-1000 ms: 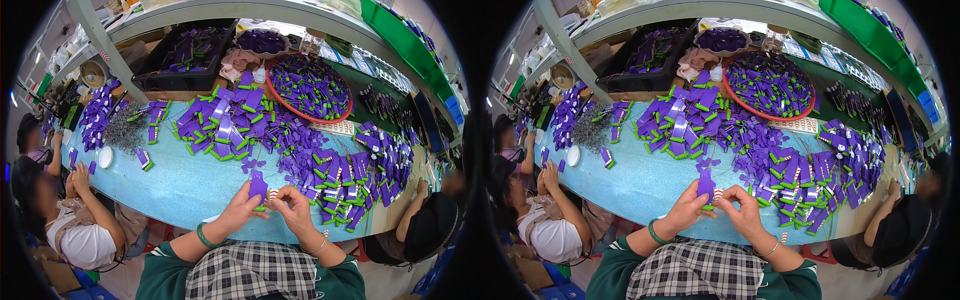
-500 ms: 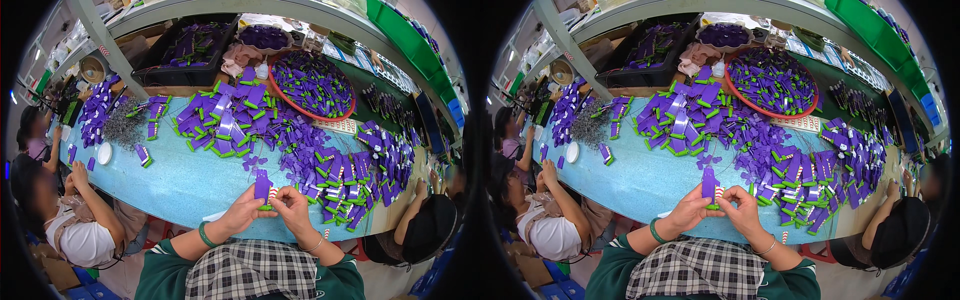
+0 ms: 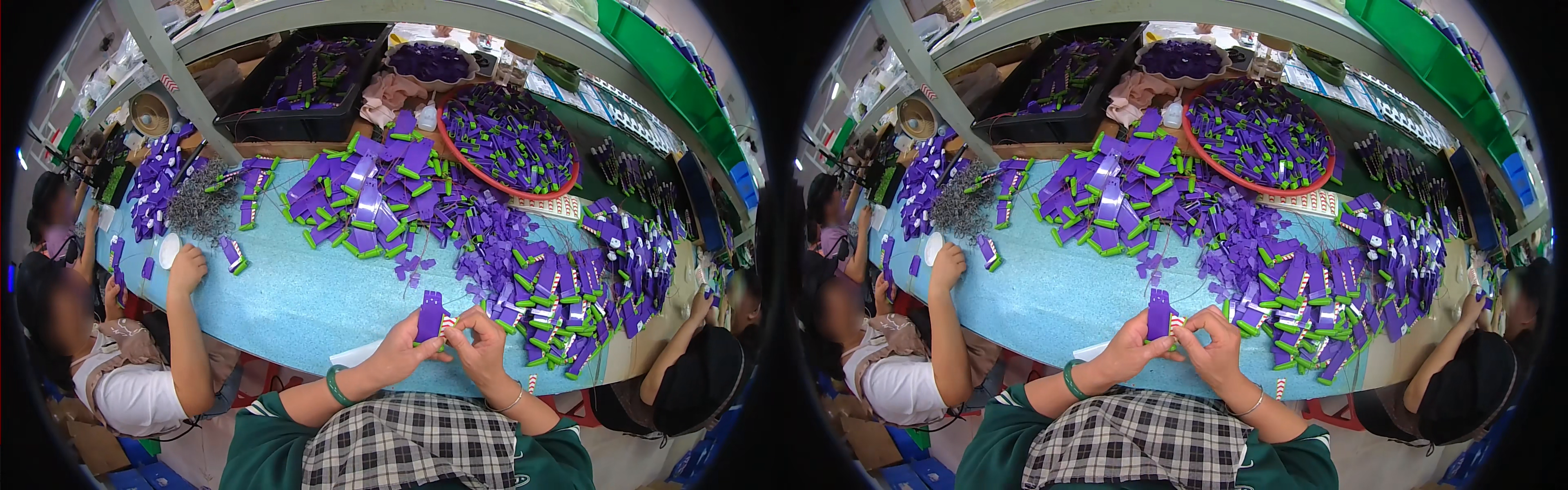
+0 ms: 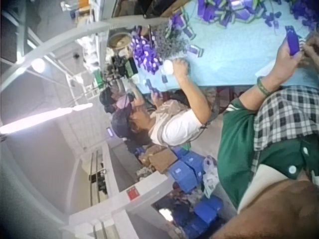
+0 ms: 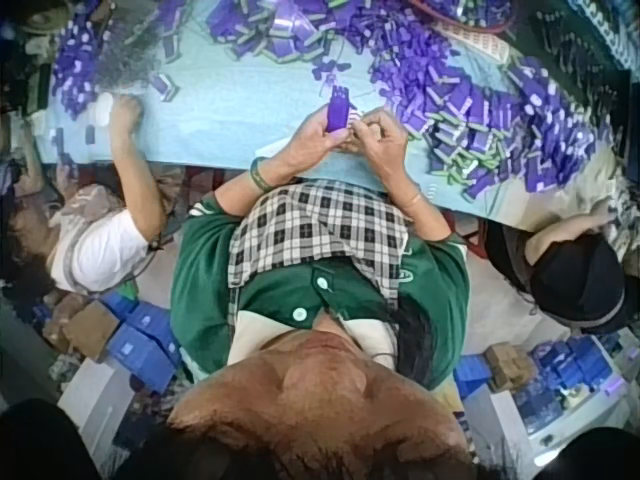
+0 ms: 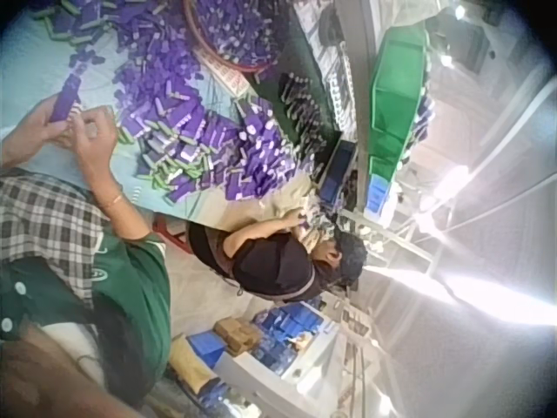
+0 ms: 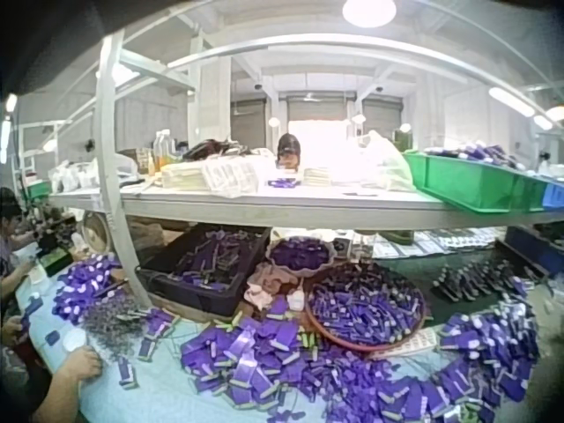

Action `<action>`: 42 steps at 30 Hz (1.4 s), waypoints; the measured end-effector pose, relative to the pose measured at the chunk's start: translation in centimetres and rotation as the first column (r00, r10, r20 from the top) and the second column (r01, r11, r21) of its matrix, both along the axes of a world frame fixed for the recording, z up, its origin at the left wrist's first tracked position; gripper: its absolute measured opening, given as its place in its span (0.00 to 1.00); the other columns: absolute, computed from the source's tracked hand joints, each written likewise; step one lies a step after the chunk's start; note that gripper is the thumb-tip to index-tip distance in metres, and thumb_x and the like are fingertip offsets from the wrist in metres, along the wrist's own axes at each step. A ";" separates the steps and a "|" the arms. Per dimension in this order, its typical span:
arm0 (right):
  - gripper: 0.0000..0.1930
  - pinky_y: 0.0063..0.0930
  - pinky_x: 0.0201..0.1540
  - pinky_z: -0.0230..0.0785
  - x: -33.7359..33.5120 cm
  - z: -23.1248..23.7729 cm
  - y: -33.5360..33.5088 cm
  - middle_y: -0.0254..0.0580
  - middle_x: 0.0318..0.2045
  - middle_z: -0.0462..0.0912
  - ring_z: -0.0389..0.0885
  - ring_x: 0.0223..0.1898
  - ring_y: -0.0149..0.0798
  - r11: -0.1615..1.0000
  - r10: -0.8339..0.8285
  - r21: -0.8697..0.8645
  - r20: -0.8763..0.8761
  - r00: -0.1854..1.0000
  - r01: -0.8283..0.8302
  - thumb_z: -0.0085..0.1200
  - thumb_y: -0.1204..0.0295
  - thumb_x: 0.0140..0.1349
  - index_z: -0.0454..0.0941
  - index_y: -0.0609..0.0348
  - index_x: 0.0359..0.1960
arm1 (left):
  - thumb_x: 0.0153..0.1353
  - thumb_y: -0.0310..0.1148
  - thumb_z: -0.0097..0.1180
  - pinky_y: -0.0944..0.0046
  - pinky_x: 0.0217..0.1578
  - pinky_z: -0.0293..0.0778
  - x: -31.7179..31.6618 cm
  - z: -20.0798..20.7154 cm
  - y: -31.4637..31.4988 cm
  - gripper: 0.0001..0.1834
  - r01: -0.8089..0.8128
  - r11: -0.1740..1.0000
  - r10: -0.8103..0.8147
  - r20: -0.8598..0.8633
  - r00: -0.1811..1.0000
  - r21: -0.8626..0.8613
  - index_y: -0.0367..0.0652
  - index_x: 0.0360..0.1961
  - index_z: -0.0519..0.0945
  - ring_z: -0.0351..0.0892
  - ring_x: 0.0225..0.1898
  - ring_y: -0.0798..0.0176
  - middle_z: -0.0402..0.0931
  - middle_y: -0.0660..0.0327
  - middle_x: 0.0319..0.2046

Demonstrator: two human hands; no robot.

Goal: The person assembles small purple and green plastic components at a factory workstation. They pick up a purple piece, insert a green piece, and then apply glue from a white bottle to the assembly before placing it on the table. The process is repeated continuously with other workers visible in the background.

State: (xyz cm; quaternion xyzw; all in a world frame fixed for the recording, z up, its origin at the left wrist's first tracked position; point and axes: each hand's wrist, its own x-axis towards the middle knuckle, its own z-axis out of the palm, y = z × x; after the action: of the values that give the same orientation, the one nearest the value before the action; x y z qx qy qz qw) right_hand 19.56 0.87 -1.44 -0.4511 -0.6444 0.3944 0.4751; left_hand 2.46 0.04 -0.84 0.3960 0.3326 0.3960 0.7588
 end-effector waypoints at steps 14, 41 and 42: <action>0.30 0.33 0.54 0.67 0.3 0.4 1.2 0.46 0.52 0.70 0.71 0.53 0.38 0.928 0.024 -0.302 -0.534 0.845 -0.217 0.59 0.76 0.53 0.63 0.63 0.58 | 0.71 0.39 0.44 0.63 0.35 0.77 0.4 1.6 -0.1 0.20 0.084 0.995 -0.064 0.292 0.954 -0.054 0.39 0.58 0.64 0.76 0.41 0.65 0.73 0.59 0.43; 0.15 0.29 0.54 0.65 1.0 2.9 1.6 0.41 0.44 0.80 0.76 0.49 0.33 0.803 0.066 -0.420 -0.643 0.763 -0.423 0.49 0.68 0.65 0.77 0.64 0.48 | 0.59 0.31 0.59 0.64 0.29 0.77 -2.5 2.7 2.5 0.11 0.025 0.388 0.480 -0.226 0.848 0.921 0.41 0.39 0.71 0.80 0.31 0.55 0.76 0.55 0.32; 0.14 0.29 0.54 0.66 1.1 2.9 1.7 0.41 0.43 0.80 0.76 0.49 0.33 0.798 0.117 -0.413 -0.606 0.787 -0.438 0.50 0.70 0.64 0.77 0.64 0.47 | 0.47 0.26 0.64 0.58 0.38 0.78 -3.0 3.3 2.7 0.14 0.098 0.270 0.558 -0.239 0.795 0.958 0.45 0.33 0.72 0.79 0.43 0.50 0.75 0.57 0.40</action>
State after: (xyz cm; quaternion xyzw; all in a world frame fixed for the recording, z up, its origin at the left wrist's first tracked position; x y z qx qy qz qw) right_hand 20.67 2.57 1.46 -0.3269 -0.4049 0.7383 0.4291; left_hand -0.58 2.72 2.48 0.7985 0.2909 0.4953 0.1802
